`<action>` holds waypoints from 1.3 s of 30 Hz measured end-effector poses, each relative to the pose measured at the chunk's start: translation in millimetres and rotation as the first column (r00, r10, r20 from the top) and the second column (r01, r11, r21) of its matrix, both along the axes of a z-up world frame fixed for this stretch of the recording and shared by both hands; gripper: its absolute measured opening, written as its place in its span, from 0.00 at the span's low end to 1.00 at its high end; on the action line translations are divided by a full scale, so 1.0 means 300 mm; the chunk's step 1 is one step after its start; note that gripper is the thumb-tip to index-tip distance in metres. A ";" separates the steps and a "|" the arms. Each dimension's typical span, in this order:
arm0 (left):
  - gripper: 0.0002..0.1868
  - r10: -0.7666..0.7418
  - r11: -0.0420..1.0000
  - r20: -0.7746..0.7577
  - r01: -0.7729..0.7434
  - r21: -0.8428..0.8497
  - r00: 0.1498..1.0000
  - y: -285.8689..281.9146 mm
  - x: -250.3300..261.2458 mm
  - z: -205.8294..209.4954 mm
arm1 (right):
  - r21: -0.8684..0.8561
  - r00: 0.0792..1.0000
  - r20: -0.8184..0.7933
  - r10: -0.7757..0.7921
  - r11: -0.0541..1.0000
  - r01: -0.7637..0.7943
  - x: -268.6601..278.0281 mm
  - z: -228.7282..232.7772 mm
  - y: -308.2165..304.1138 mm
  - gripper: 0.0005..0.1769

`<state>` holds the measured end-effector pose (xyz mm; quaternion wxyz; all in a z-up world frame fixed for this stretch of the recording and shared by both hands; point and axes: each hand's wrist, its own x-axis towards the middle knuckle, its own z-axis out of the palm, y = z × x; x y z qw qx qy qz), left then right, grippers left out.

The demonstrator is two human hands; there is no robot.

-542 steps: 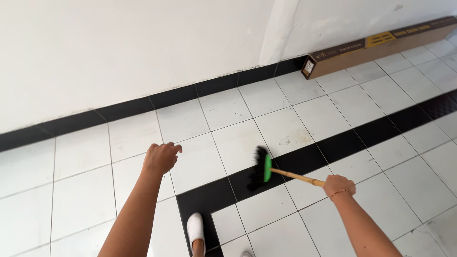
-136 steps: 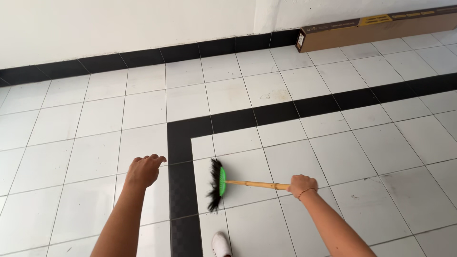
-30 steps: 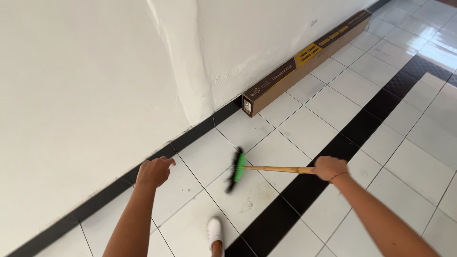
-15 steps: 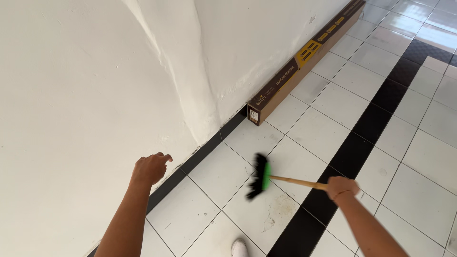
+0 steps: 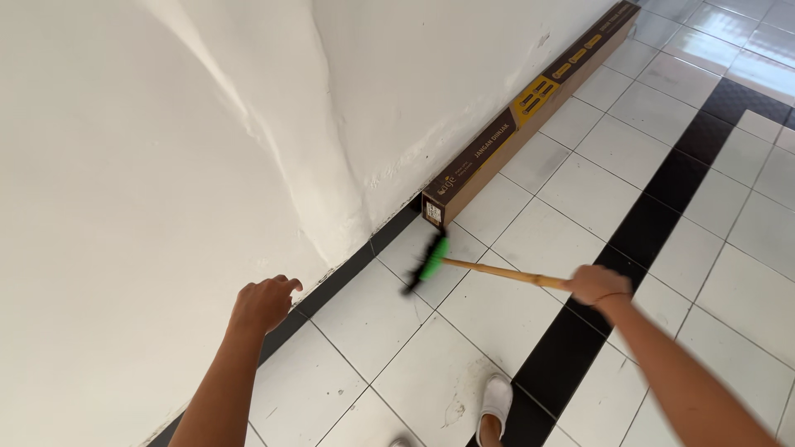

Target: The person sweeps a tiled floor using a broom, moving debris along the baseboard and towards the center of the room.

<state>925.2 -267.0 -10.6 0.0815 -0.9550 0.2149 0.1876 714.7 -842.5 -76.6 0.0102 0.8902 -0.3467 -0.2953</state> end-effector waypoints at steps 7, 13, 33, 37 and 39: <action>0.16 0.059 0.995 0.005 -0.058 -0.076 0.998 -0.262 0.075 -0.118 | 0.141 0.990 0.130 0.050 0.988 -0.069 0.423 -0.361 0.165 0.21; 0.17 0.097 0.979 0.180 -0.062 -0.192 0.979 -0.443 0.197 -0.220 | 0.403 0.978 -0.210 -0.007 0.911 0.093 0.684 -0.326 0.061 0.12; 0.16 0.248 0.964 0.008 -0.246 -0.104 0.969 -0.594 0.045 -0.250 | 0.127 0.892 -0.318 0.322 0.947 -0.297 0.294 -0.211 -0.834 0.19; 0.17 0.218 0.974 0.017 -0.216 -0.064 0.976 -0.550 -0.035 -0.221 | 0.129 0.904 -0.265 0.336 0.941 -0.312 0.295 -0.012 -0.822 0.19; 0.16 0.197 0.979 0.029 -0.195 -0.061 0.980 -0.512 -0.091 -0.220 | 0.166 0.896 -0.225 0.382 0.921 -0.352 0.260 0.074 -0.792 0.19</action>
